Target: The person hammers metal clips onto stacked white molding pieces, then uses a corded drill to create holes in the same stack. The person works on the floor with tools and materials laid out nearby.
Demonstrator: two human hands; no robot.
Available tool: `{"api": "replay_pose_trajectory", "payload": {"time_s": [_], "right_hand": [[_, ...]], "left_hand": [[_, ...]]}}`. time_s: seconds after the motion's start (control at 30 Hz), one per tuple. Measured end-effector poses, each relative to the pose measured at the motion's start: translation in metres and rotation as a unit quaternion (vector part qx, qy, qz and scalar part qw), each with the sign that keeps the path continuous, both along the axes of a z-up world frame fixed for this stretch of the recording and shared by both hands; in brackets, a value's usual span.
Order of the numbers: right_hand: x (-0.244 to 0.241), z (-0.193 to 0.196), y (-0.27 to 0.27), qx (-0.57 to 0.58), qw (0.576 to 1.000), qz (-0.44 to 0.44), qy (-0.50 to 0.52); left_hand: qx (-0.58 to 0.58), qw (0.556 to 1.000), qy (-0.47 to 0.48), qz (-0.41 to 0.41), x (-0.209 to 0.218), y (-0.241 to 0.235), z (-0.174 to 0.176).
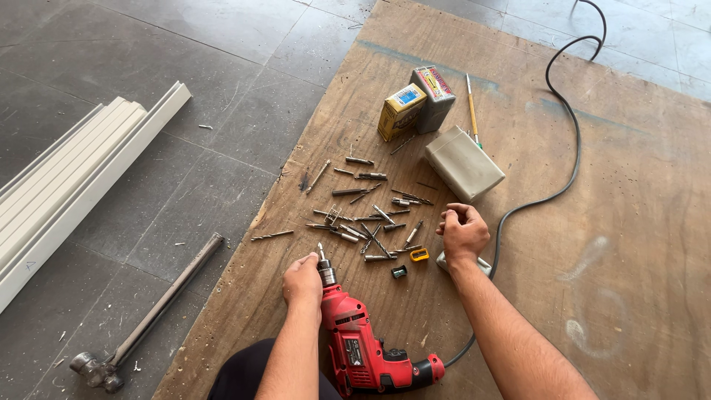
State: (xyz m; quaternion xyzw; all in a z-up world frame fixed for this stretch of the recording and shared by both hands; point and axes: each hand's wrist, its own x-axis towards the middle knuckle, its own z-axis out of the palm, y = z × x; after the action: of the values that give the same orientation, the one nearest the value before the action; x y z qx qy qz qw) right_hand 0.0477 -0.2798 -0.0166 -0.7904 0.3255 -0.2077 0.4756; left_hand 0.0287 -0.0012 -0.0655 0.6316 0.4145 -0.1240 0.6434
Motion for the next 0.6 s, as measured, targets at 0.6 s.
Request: {"api": "replay_pose_trajectory", "payload": {"time_s": [0.6], "right_hand": [[-0.012,-0.011,-0.018,0.117,0.992,0.042,-0.017]], "left_hand": [[0.128,0.982,0.027,-0.135,-0.015,0.008,-0.011]]}}
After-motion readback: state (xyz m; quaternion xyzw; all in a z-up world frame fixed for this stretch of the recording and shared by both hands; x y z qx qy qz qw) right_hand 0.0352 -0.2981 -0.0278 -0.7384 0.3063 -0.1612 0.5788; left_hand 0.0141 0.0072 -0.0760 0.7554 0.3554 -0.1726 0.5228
